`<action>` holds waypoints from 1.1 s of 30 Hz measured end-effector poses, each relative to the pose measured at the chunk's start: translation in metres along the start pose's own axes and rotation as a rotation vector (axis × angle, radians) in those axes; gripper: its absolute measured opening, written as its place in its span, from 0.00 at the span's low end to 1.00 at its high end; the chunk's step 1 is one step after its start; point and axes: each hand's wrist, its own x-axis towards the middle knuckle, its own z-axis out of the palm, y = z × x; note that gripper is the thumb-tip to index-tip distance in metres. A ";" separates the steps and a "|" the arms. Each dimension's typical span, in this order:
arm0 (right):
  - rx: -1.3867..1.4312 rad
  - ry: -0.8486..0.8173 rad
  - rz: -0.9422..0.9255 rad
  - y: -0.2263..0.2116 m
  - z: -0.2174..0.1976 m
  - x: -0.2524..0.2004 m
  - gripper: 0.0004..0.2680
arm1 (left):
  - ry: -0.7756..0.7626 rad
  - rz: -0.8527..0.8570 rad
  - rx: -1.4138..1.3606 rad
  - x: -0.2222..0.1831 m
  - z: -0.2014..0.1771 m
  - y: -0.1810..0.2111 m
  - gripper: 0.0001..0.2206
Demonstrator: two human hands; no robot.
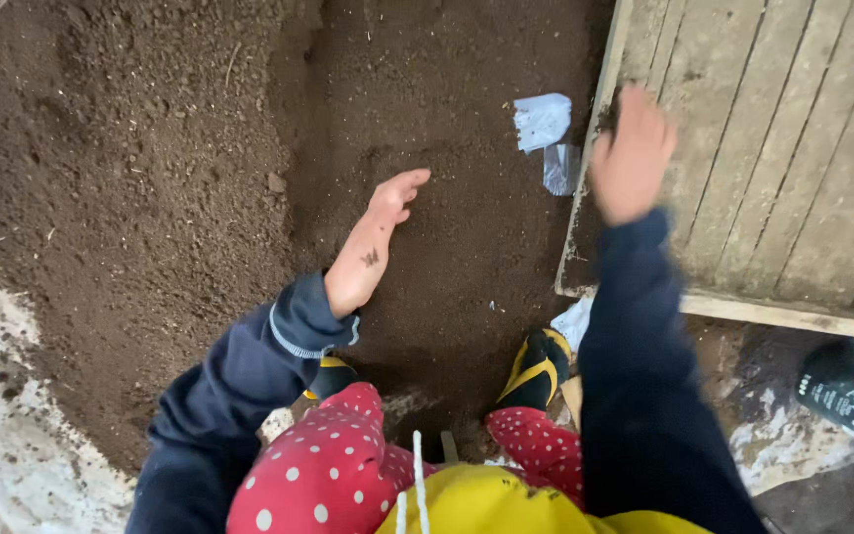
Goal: The person is sifting through soil by hand to retrieve small packets and other items.
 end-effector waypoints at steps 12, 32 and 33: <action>1.180 -0.034 -0.135 -0.136 -0.055 -0.110 0.17 | -0.052 0.351 0.300 0.012 -0.004 -0.040 0.33; 0.991 0.082 0.037 -0.163 -0.077 -0.078 0.14 | 0.477 0.503 0.861 0.017 -0.030 -0.027 0.01; 0.990 0.078 0.034 -0.169 -0.063 -0.078 0.14 | 0.480 0.500 0.860 0.019 -0.029 -0.026 0.01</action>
